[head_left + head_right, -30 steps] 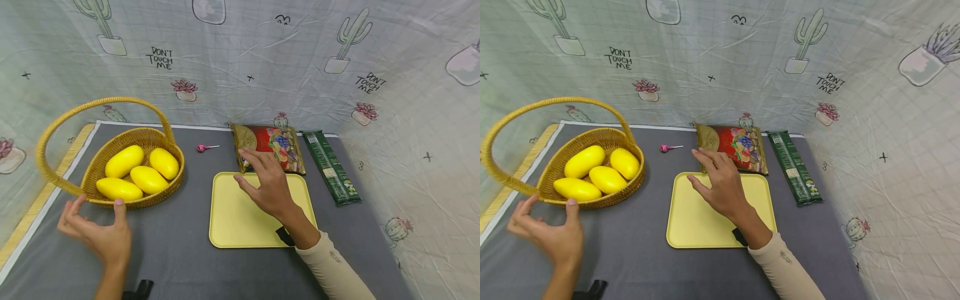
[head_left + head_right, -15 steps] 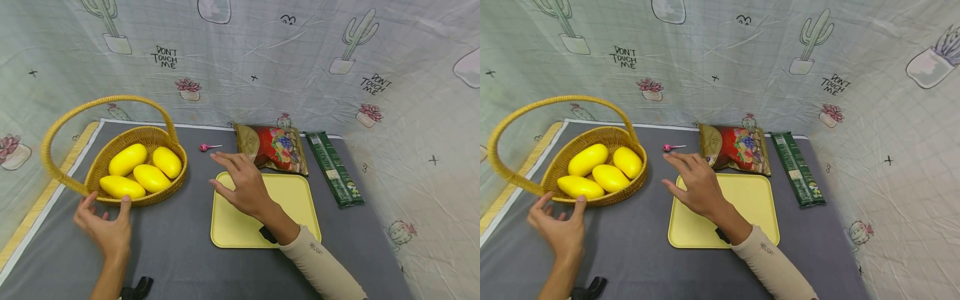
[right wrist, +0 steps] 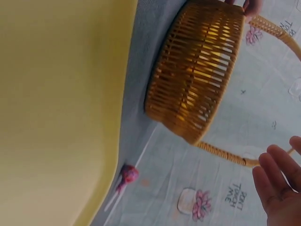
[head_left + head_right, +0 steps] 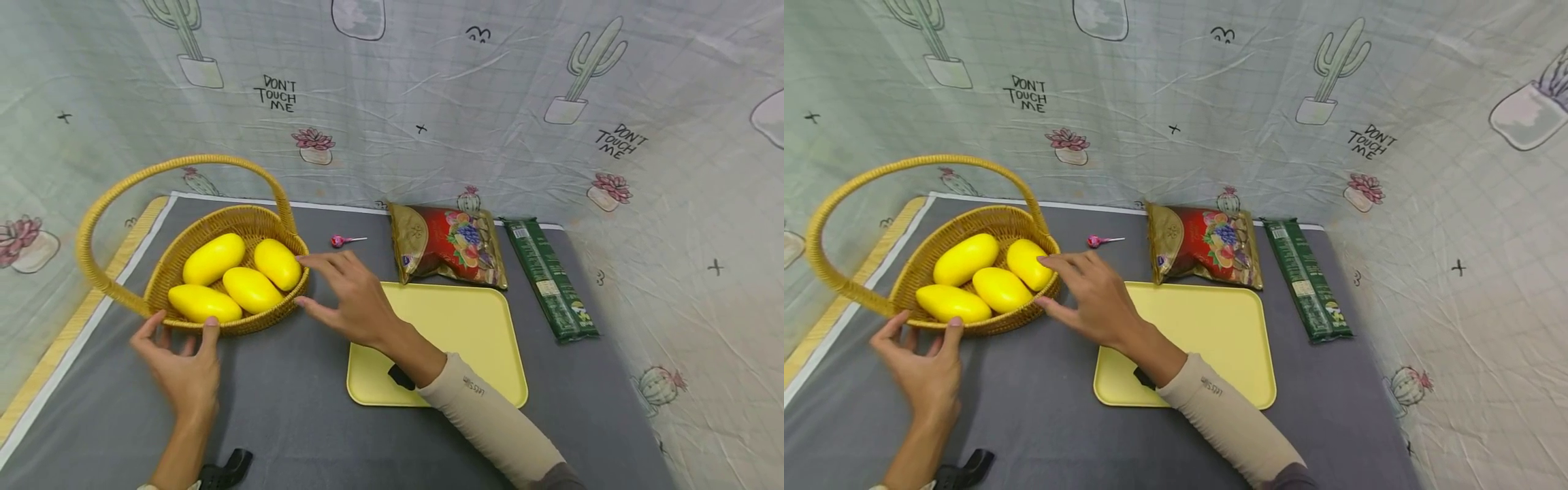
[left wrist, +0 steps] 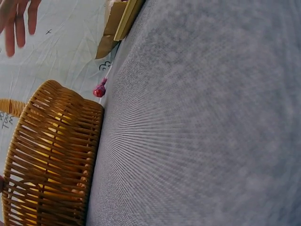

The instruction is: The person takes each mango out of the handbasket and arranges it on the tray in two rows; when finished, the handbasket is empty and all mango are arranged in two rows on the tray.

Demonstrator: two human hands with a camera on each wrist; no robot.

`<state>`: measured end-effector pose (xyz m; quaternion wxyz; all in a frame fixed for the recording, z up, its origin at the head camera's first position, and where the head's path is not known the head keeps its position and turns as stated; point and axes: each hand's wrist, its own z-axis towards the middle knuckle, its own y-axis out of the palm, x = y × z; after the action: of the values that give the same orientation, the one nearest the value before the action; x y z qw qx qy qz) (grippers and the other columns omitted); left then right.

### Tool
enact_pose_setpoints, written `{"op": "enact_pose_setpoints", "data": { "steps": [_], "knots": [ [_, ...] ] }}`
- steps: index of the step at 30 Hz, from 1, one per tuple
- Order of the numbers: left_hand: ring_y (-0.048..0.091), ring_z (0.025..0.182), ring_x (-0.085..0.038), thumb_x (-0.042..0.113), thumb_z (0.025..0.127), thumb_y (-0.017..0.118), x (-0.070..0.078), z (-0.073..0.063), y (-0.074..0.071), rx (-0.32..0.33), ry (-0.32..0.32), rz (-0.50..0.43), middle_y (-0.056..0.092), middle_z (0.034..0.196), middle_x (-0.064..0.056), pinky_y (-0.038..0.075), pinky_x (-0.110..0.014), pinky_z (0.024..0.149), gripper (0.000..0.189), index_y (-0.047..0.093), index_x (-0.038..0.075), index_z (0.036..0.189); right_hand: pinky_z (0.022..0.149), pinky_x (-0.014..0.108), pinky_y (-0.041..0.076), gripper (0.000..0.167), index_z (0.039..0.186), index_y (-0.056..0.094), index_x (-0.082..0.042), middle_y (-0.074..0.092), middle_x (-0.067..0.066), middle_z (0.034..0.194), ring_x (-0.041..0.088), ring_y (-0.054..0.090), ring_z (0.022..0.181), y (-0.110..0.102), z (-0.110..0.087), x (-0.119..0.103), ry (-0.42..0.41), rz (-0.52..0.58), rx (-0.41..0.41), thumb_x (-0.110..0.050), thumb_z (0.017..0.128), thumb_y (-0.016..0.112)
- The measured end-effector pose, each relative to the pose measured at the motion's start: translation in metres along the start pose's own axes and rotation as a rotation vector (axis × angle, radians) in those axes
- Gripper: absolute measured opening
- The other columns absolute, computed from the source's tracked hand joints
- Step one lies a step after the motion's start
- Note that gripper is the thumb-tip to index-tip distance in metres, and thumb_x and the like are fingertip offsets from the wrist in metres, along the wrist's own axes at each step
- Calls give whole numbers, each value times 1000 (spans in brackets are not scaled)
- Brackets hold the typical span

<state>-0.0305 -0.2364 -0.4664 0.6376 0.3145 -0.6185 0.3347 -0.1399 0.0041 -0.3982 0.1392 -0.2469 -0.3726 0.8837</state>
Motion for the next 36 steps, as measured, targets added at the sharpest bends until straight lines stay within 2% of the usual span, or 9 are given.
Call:
{"op": "enact_pose_setpoints", "data": {
  "steps": [5, 9, 15, 17, 24, 29, 36],
  "knots": [
    [28, 159, -20, 10, 92, 79, -1, 0, 0, -3, 17, -10, 27, 169, -1, 33, -49, 122, 73, 38, 26, 151, 88, 24, 50, 58, 143, 65, -15, 70, 3, 132, 16, 60, 114, 18, 13, -7, 26, 64, -43, -40, 94, 82],
    [27, 159, -19, 10, 93, 78, 0, -1, 0, -3, 26, -12, 27, 169, -2, 32, -49, 123, 73, 38, 26, 151, 83, 23, 45, 59, 145, 65, -17, 69, 2, 134, 15, 58, 109, 32, 24, -12, 61, 106, -109, -42, 94, 82],
    [27, 158, -18, 10, 93, 77, 0, -2, 0, -4, 33, -8, 25, 170, -2, 31, -51, 124, 72, 37, 25, 151, 102, 25, 48, 61, 149, 62, -20, 66, -1, 143, 14, 58, 127, 51, 41, -17, 135, 143, -241, -46, 96, 78],
    [27, 158, -17, 10, 93, 78, 0, -2, 0, -6, 34, -12, 25, 170, -2, 32, -51, 123, 72, 37, 26, 151, 106, 26, 48, 60, 149, 62, -20, 67, -1, 143, 14, 59, 128, 58, 46, -17, 143, 146, -273, -45, 96, 78],
    [27, 158, -18, 10, 93, 78, 0, -2, 0, -14, 39, -28, 24, 170, -2, 31, -52, 124, 72, 37, 24, 151, 98, 23, 47, 59, 147, 63, -17, 71, -1, 135, 12, 62, 118, 76, 65, -18, 157, 87, -374, -44, 97, 79],
    [27, 158, -17, 9, 94, 77, 0, -1, 0, -16, 40, -18, 24, 170, -2, 31, -51, 123, 73, 36, 25, 152, 97, 22, 48, 61, 147, 63, -17, 72, -4, 134, 10, 65, 116, 86, 75, -19, 191, 32, -448, -45, 96, 80],
    [27, 159, -20, 8, 94, 76, -1, 0, 0, -15, 38, -16, 24, 170, -3, 30, -52, 124, 74, 34, 22, 154, 87, 20, 49, 63, 147, 64, -20, 72, -9, 129, 6, 63, 104, 95, 84, -21, 232, -42, -524, -48, 94, 80]
  ]
}}
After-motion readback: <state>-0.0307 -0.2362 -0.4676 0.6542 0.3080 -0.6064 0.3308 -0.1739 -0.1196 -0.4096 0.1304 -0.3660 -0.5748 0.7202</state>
